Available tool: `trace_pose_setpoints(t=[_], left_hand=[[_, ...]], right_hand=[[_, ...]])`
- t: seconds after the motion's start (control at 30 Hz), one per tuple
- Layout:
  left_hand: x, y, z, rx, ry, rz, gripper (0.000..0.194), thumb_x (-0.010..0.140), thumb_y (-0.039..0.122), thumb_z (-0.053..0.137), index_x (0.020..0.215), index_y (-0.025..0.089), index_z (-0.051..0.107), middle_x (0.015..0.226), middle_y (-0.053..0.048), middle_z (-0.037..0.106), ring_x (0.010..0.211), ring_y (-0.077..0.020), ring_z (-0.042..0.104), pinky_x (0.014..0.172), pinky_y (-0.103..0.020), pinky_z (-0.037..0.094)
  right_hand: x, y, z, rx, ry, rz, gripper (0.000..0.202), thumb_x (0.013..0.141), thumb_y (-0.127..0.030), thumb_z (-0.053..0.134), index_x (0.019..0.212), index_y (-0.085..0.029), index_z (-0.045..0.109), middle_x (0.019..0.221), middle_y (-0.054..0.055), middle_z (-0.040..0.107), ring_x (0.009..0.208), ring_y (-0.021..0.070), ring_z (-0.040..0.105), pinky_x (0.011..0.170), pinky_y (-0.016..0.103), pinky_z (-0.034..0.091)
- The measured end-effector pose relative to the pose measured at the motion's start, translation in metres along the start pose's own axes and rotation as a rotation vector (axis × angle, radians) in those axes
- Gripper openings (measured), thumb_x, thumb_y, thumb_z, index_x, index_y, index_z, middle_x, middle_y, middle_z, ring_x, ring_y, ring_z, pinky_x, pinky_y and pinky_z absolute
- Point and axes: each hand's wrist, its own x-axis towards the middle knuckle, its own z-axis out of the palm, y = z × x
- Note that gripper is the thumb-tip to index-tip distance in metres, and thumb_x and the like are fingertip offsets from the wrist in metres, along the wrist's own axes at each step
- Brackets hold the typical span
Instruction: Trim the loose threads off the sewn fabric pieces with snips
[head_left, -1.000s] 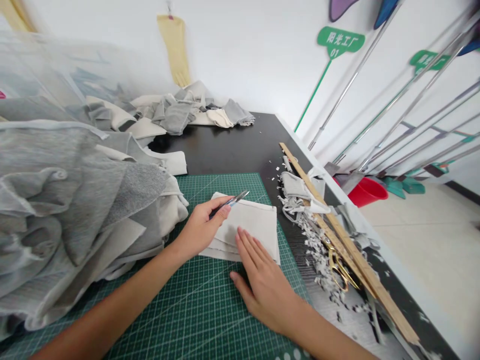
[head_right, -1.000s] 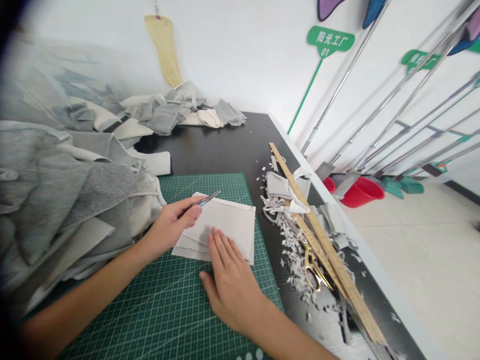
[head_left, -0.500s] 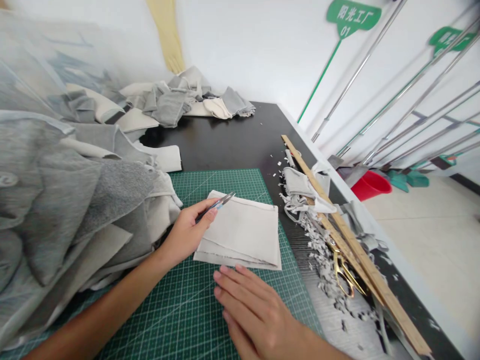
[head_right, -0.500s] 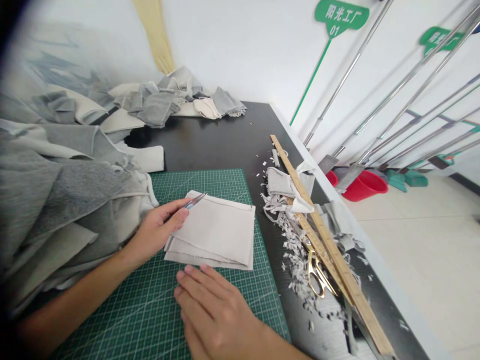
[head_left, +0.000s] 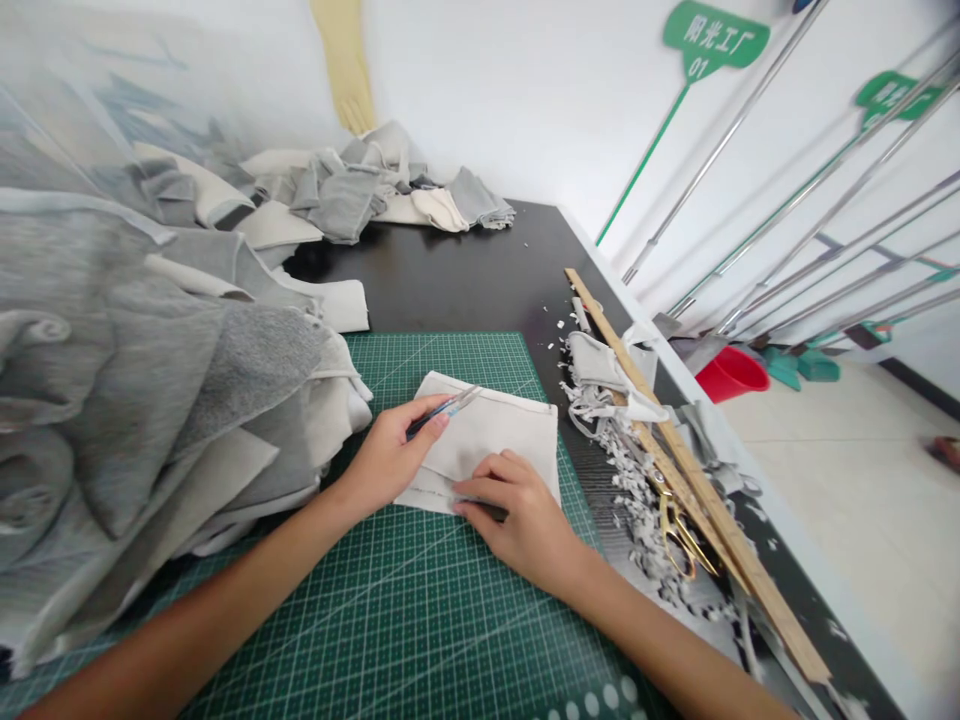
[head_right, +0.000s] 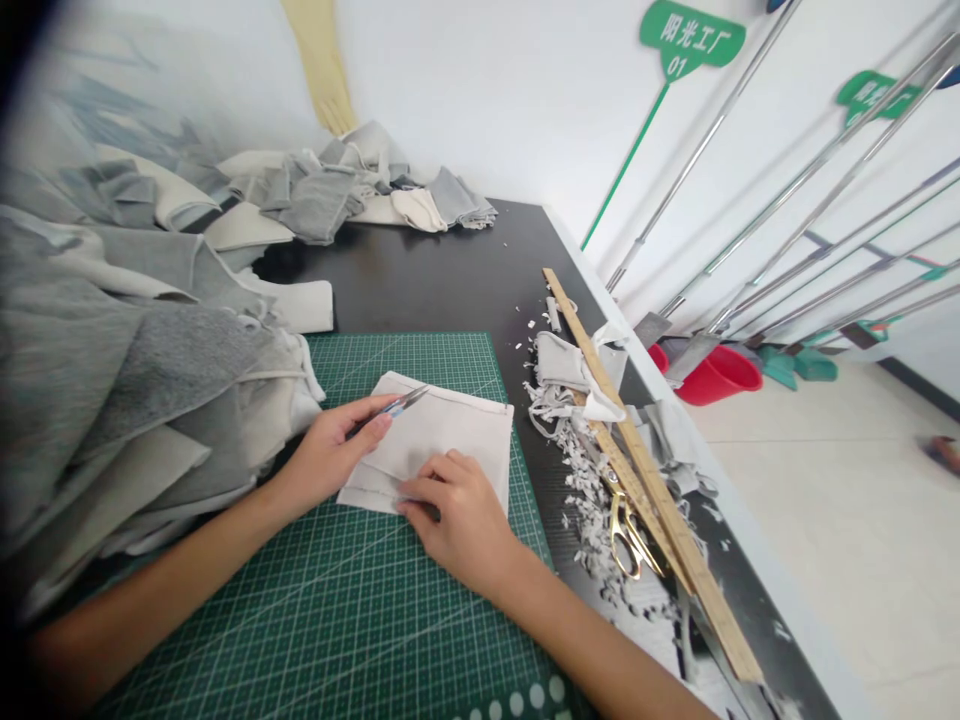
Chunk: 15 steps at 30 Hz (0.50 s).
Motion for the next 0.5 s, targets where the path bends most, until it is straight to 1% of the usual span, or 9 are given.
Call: trace_pose_setpoints(t=[0.07, 0.17, 0.3, 0.4, 0.47, 0.5], left_hand=[[-0.001, -0.001, 0.0, -0.001, 0.0, 0.01, 0.044, 0.096, 0.051, 0.06, 0.121, 0.016, 0.072, 0.118, -0.012, 0.075, 0.113, -0.028, 0.068, 0.105, -0.048, 0.052], [-0.001, -0.003, -0.001, -0.002, -0.011, 0.015, 0.04, 0.097, 0.047, 0.061, 0.121, 0.016, 0.07, 0.108, -0.01, 0.075, 0.11, -0.0256, 0.069, 0.102, -0.05, 0.053], [0.0, -0.007, -0.003, -0.008, -0.015, 0.008, 0.038, 0.099, 0.047, 0.06, 0.118, 0.016, 0.069, 0.097, -0.006, 0.074, 0.104, -0.024, 0.07, 0.099, -0.048, 0.055], [0.0, -0.011, -0.003, -0.022, -0.012, 0.009, 0.039, 0.099, 0.049, 0.061, 0.117, 0.015, 0.068, 0.103, -0.007, 0.073, 0.105, -0.0239, 0.069, 0.098, -0.048, 0.055], [0.0, -0.012, -0.002, -0.034, -0.011, 0.014, 0.04, 0.099, 0.051, 0.061, 0.117, 0.015, 0.068, 0.108, -0.008, 0.073, 0.107, -0.0242, 0.069, 0.099, -0.048, 0.054], [0.0, -0.013, -0.002, -0.038, -0.011, 0.015, 0.041, 0.099, 0.051, 0.061, 0.118, 0.015, 0.068, 0.109, -0.008, 0.073, 0.108, -0.0245, 0.068, 0.1, -0.049, 0.054]], right_hand=[[0.002, 0.003, 0.002, -0.025, -0.003, -0.062, 0.015, 0.09, -0.011, 0.079, 0.102, -0.02, 0.078, 0.09, 0.003, 0.068, 0.083, 0.0206, 0.059, 0.075, 0.035, 0.048], [0.002, 0.005, 0.005, -0.104, 0.007, -0.166, 0.01, 0.097, -0.014, 0.07, 0.101, -0.02, 0.078, 0.09, 0.004, 0.067, 0.082, 0.0202, 0.057, 0.072, 0.034, 0.047], [0.002, 0.001, 0.011, -0.21, 0.021, -0.268, 0.017, 0.102, -0.012, 0.057, 0.098, -0.016, 0.074, 0.089, 0.007, 0.07, 0.079, 0.0216, 0.057, 0.068, 0.035, 0.047], [0.002, -0.006, 0.012, -0.231, 0.056, -0.279, 0.021, 0.101, -0.008, 0.051, 0.097, -0.015, 0.07, 0.09, 0.008, 0.071, 0.078, 0.0221, 0.058, 0.066, 0.036, 0.049], [0.0, -0.011, 0.002, -0.214, 0.131, -0.235, 0.02, 0.101, -0.006, 0.048, 0.099, -0.015, 0.066, 0.092, 0.009, 0.07, 0.081, 0.0213, 0.062, 0.071, 0.035, 0.053], [-0.003, -0.014, -0.007, -0.201, 0.184, -0.196, 0.019, 0.102, -0.006, 0.049, 0.101, -0.015, 0.064, 0.093, 0.009, 0.07, 0.085, 0.0207, 0.063, 0.075, 0.034, 0.054]])
